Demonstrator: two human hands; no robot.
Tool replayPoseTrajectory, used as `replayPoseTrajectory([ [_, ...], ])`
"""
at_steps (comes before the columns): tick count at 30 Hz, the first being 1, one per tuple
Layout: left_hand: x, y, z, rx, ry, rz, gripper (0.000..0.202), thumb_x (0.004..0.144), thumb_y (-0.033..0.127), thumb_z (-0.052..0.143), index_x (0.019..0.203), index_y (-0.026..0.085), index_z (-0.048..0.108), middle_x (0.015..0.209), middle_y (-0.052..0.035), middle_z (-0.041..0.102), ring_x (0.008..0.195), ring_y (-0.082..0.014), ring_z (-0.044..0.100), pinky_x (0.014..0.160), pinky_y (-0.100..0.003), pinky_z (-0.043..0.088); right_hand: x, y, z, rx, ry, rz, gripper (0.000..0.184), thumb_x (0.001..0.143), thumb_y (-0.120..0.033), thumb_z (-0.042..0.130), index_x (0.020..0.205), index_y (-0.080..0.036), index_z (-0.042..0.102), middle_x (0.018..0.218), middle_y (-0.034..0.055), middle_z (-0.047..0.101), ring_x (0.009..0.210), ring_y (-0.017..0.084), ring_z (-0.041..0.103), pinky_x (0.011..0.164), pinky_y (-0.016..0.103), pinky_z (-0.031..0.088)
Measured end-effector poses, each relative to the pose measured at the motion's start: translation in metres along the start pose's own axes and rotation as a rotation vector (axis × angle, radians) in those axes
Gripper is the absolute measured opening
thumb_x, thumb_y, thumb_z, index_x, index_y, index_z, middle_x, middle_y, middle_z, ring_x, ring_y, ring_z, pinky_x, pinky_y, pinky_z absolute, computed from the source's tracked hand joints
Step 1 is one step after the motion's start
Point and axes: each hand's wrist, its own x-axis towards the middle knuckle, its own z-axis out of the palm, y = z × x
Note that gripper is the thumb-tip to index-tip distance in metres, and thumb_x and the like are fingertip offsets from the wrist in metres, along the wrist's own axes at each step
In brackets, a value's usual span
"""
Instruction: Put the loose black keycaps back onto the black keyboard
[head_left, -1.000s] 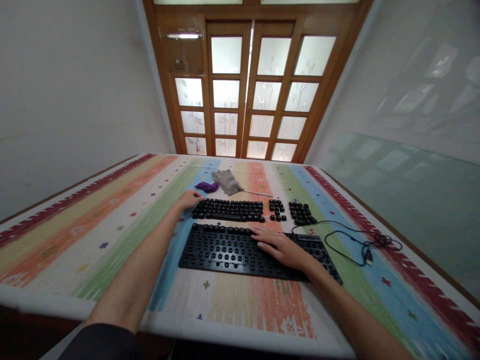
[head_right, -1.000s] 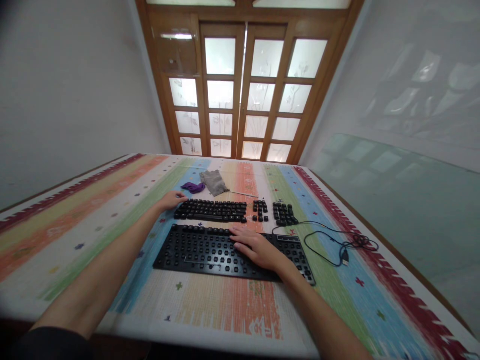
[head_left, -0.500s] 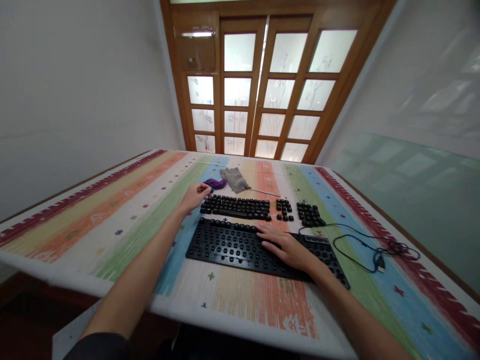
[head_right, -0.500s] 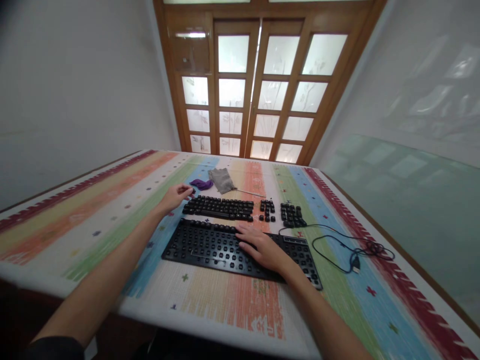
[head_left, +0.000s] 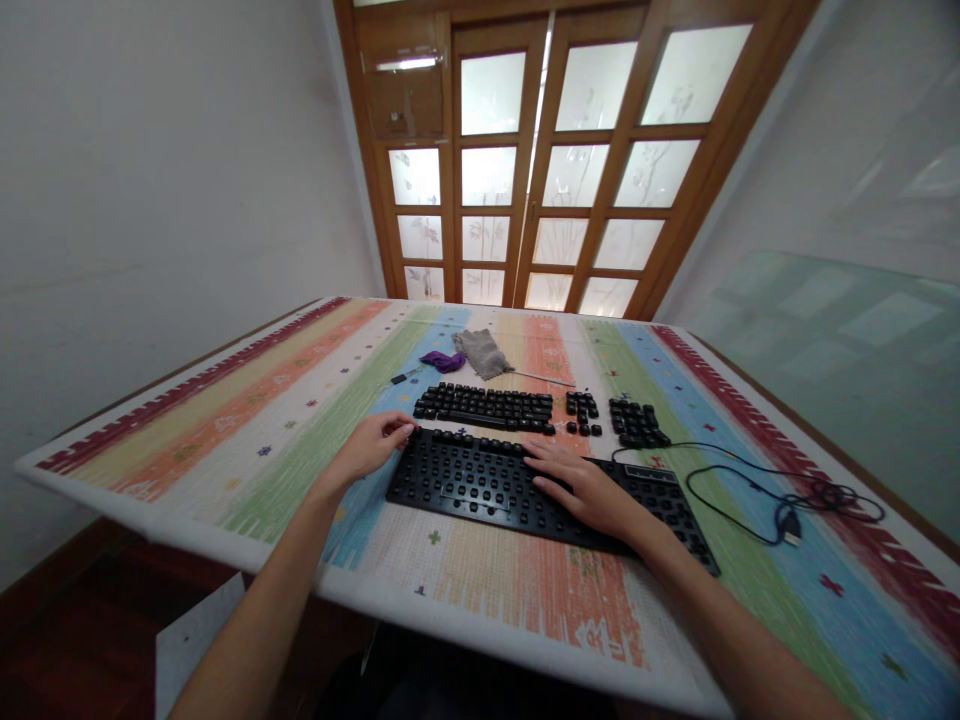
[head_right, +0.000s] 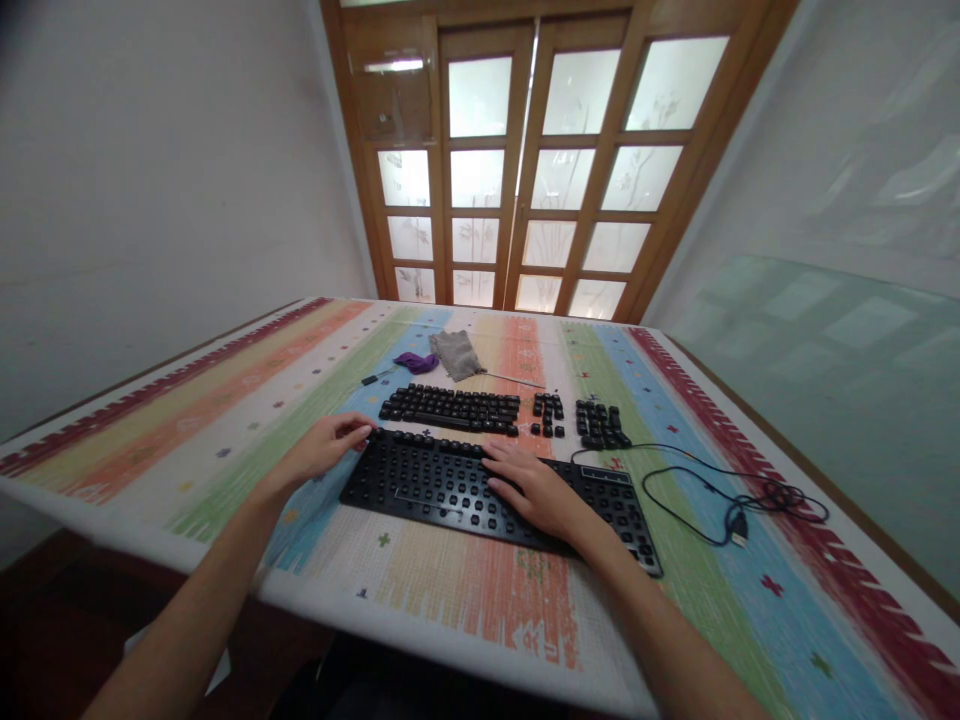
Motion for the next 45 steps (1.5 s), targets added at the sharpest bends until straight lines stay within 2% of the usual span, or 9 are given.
replayPoseTrajectory([
  [4,-0.002,-0.008,0.01,0.047,0.016,-0.032,0.028,0.079,0.042,0.058,0.085,0.02,0.073,0.08,-0.0046,0.074,0.074,-0.0224,0.067,0.071,-0.032,0.053,0.0,-0.002,0.0,-0.006,0.008,0.002,0.038,0.101,-0.035,0.049,0.135,-0.025,0.062,0.148,0.0053,0.05,0.14,0.026,0.045,0.119,0.049,0.037],
  [9,-0.003,-0.008,0.014,0.11,0.089,-0.044,0.02,0.078,0.034,0.061,0.081,0.022,0.075,0.095,-0.0068,0.073,0.098,-0.0267,0.067,0.088,-0.035,0.051,0.0,-0.003,0.0,-0.005,0.008,0.009,0.038,0.101,-0.035,0.049,0.135,-0.024,0.062,0.149,0.006,0.05,0.139,0.026,0.046,0.119,0.049,0.037],
  [11,-0.004,-0.008,0.015,0.128,0.108,-0.044,0.018,0.078,0.031,0.061,0.08,0.022,0.076,0.096,-0.0072,0.073,0.101,-0.0274,0.066,0.09,-0.035,0.05,0.0,-0.003,-0.001,-0.015,0.003,0.01,0.038,0.101,-0.035,0.048,0.135,-0.023,0.062,0.149,0.0063,0.05,0.139,0.026,0.046,0.118,0.05,0.038],
  [15,-0.005,-0.007,0.019,0.143,0.124,-0.054,0.017,0.079,0.029,0.06,0.08,0.022,0.075,0.086,-0.0058,0.074,0.09,-0.0258,0.068,0.086,-0.035,0.05,0.0,-0.003,-0.001,-0.03,-0.001,-0.001,0.038,0.101,-0.034,0.049,0.134,-0.024,0.063,0.148,0.0053,0.051,0.139,0.026,0.047,0.118,0.049,0.038],
  [19,-0.005,-0.008,0.02,0.135,0.143,-0.085,0.017,0.079,0.031,0.061,0.084,0.019,0.072,0.079,-0.0048,0.073,0.074,-0.022,0.068,0.073,-0.032,0.051,0.0,-0.002,-0.001,-0.053,-0.001,-0.004,0.038,0.101,-0.033,0.049,0.134,-0.023,0.063,0.148,0.0058,0.05,0.138,0.026,0.048,0.118,0.05,0.039],
  [23,-0.003,-0.009,0.019,0.13,0.141,-0.106,0.018,0.08,0.035,0.061,0.077,0.019,0.07,0.071,-0.0031,0.072,0.066,-0.0207,0.067,0.069,-0.032,0.051,0.0,-0.003,-0.001,-0.037,0.007,-0.003,0.037,0.1,-0.032,0.05,0.134,-0.026,0.062,0.148,0.0045,0.051,0.138,0.026,0.048,0.118,0.05,0.039],
  [30,-0.003,-0.011,0.018,0.153,0.129,-0.102,0.018,0.079,0.037,0.062,0.073,0.02,0.067,0.072,-0.0029,0.07,0.07,-0.0209,0.066,0.068,-0.031,0.049,-0.001,-0.002,0.0,-0.036,0.012,0.004,0.038,0.1,-0.034,0.05,0.135,-0.027,0.062,0.148,0.004,0.051,0.139,0.027,0.047,0.118,0.051,0.038],
  [37,0.002,-0.012,0.014,0.226,0.147,-0.136,0.021,0.075,0.037,0.067,0.087,0.019,0.067,0.079,-0.0035,0.068,0.073,-0.0216,0.064,0.07,-0.032,0.047,-0.002,0.001,0.002,-0.052,0.021,-0.008,0.038,0.1,-0.033,0.05,0.135,-0.027,0.062,0.148,0.004,0.051,0.139,0.027,0.047,0.118,0.051,0.038],
  [45,0.014,-0.008,0.022,0.252,0.098,-0.144,0.015,0.074,0.023,0.066,0.089,0.021,0.065,0.074,-0.0004,0.066,0.072,-0.0207,0.063,0.071,-0.03,0.047,-0.002,0.0,0.004,-0.05,0.045,-0.001,0.037,0.1,-0.034,0.049,0.132,-0.025,0.064,0.146,0.0057,0.053,0.137,0.028,0.049,0.117,0.052,0.039],
])
